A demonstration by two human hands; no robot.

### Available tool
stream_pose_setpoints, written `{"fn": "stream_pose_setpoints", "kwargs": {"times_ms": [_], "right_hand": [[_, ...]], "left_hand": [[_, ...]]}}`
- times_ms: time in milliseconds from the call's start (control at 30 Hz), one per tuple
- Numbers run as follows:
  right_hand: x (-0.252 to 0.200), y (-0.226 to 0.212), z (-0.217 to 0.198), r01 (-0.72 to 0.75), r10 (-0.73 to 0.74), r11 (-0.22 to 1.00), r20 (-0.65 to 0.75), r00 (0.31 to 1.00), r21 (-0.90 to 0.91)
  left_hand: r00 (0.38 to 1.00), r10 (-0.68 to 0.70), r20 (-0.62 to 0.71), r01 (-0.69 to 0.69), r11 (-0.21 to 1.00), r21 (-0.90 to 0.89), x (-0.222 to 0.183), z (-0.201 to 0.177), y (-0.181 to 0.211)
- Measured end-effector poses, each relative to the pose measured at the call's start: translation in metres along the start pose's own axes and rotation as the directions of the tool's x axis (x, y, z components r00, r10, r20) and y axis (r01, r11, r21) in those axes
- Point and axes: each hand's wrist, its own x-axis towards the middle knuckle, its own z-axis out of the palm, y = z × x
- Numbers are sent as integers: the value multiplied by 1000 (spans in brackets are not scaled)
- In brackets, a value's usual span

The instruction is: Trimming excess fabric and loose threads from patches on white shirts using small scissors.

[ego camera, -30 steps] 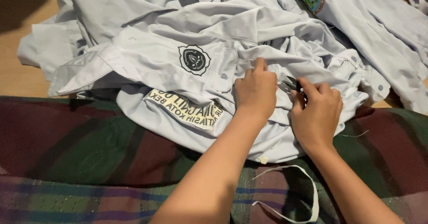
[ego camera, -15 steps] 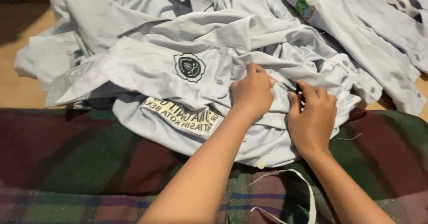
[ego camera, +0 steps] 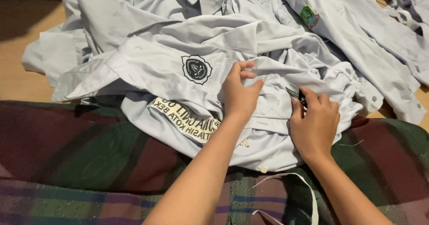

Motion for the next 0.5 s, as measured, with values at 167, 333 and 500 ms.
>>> {"fn": "stream_pose_setpoints", "kwargs": {"times_ms": [167, 333, 500], "right_hand": [[2, -14, -17, 44, -35, 981, -50, 998, 189], [4, -16, -30, 148, -103, 836, -115, 988, 529], [3, 4, 3, -2, -39, 980, 197, 980, 200]], "left_hand": [[990, 48, 135, -86, 953, 290, -2, 1, -5], [994, -79, 81, 50, 949, 311, 17, 11, -23], [917, -390, -85, 342, 877, -339, 36, -3, -19]]}}
